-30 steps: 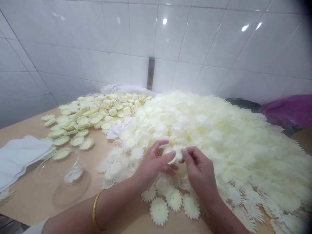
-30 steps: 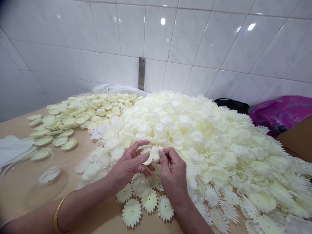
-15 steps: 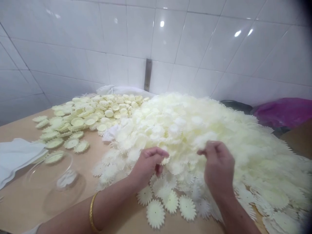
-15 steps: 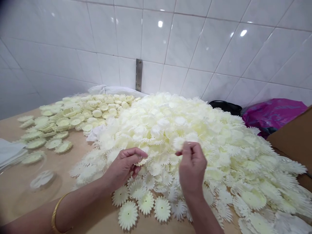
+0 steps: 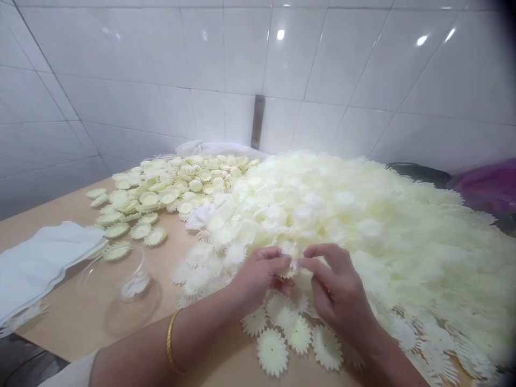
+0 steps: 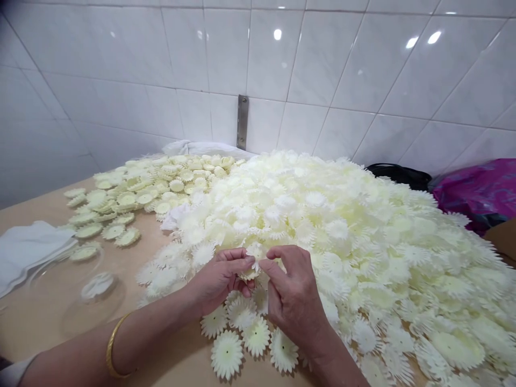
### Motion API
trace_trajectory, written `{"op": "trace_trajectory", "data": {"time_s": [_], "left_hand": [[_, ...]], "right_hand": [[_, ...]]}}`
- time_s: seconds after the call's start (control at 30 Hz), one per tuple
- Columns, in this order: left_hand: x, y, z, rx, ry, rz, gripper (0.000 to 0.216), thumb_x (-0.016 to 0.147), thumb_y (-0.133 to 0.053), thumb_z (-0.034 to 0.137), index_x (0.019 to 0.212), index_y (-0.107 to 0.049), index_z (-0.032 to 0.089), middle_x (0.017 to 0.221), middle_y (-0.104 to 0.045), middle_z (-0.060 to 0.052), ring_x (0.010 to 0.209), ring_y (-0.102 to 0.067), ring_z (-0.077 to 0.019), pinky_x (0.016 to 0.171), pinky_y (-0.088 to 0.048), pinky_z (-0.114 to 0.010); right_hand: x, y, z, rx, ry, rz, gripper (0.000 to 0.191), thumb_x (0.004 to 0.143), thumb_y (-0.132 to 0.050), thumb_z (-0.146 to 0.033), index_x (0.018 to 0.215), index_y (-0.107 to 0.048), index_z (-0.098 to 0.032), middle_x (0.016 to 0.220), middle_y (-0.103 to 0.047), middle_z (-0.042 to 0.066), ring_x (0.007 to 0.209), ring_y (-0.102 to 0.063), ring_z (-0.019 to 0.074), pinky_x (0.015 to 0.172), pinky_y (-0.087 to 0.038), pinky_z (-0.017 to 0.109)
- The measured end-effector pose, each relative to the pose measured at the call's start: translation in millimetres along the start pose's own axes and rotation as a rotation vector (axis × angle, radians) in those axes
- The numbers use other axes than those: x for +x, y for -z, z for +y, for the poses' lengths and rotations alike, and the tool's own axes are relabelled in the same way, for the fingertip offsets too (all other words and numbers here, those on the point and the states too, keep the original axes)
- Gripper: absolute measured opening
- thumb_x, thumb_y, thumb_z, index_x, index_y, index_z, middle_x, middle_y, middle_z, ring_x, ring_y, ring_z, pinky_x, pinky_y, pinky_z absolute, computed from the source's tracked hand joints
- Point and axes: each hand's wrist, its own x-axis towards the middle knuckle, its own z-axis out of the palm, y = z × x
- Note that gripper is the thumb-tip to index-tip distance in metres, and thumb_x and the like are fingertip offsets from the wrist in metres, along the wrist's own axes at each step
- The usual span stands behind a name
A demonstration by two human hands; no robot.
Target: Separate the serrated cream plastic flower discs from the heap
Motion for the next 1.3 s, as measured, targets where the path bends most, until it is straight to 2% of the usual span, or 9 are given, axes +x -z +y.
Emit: {"op": "trace_trajectory", "data": {"time_s": [0.17,0.3,0.43,0.63,0.8,1.07,1.3], "left_hand": [[-0.4,0.4,-1.2,0.092,-0.034,0.014,0.033,0.061,-0.069,0.040,0.063,-0.051,0.013,0.056,-0.044,0.004,0.046,-0.050,-0.0080,0.046,-0.043,-0.023],[-0.7,3.0,-2.6,0.134,-0.071,-0.015,0.032,0.063,-0.068,0.041,0.063,-0.051,0.014,0.053,-0.045,0.004,0.047,-0.048,-0.0075,0.048,-0.043,-0.023],[-0.2,5.2,-4.2,0.128,-0.101,-0.031,0.031,0.064,-0.067,0.042,0.064,-0.053,0.014,0.053,-0.047,0.004,0.046,-0.046,-0.0068,0.047,-0.041,-0.022],[-1.2,2.0,-2.1,0.145,-0.104,-0.014,0.033,0.066,-0.065,0.044,0.062,-0.057,0.012,0.060,-0.048,0.001,0.053,-0.047,-0.0081,0.048,-0.041,-0.021],[-2.2,0.2,0.2,0.196,-0.099,-0.041,0.038,0.072,-0.055,0.048,0.062,-0.059,0.012,0.070,-0.052,-0.002,0.059,-0.050,-0.0095,0.050,-0.044,-0.022],[-0.7,0.7,0.2,0.226,-0.068,-0.050,0.018,0.067,-0.064,0.030,0.063,-0.059,0.013,0.058,-0.048,0.002,0.052,-0.048,-0.0078,0.051,-0.044,-0.021],[-0.8,1.0,-0.2,0.236,-0.099,-0.062,0.017,0.069,-0.061,0.028,0.064,-0.058,0.013,0.058,-0.049,0.001,0.052,-0.049,-0.0076,0.051,-0.044,-0.022]], "right_hand": [[2.2,1.0,-3.9,0.128,-0.155,0.038,0.027,0.074,-0.039,-0.005,0.090,-0.057,-0.018,0.087,-0.053,0.008,0.081,-0.053,0.0197,0.067,-0.044,0.034],[5.2,2.3,-7.8,0.198,-0.263,-0.028,0.019,0.078,-0.044,-0.013,0.090,-0.058,-0.017,0.086,-0.056,0.007,0.080,-0.055,0.0194,0.069,-0.045,0.033],[8.4,5.4,-9.4,0.268,-0.351,-0.085,0.010,0.080,-0.051,-0.022,0.081,-0.060,-0.018,0.080,-0.059,0.005,0.076,-0.056,0.0180,0.066,-0.046,0.030],[13.1,9.8,-10.0,0.417,-0.449,-0.194,0.016,0.082,-0.049,-0.026,0.078,-0.063,-0.019,0.075,-0.062,0.004,0.071,-0.058,0.0161,0.064,-0.046,0.028],[13.0,11.1,-8.7,0.414,-0.493,-0.228,0.017,0.082,-0.049,-0.025,0.075,-0.064,-0.020,0.071,-0.062,0.002,0.067,-0.058,0.0149,0.062,-0.044,0.027],[12.0,12.7,-4.3,0.423,-0.549,-0.260,0.019,0.082,-0.047,-0.026,0.072,-0.062,-0.018,0.068,-0.061,0.001,0.063,-0.055,0.0144,0.059,-0.042,0.027],[10.6,13.1,-0.8,0.557,-0.663,-0.319,0.022,0.084,-0.045,-0.031,0.074,-0.059,-0.017,0.066,-0.059,0.001,0.059,-0.053,0.0136,0.055,-0.042,0.026]]}}
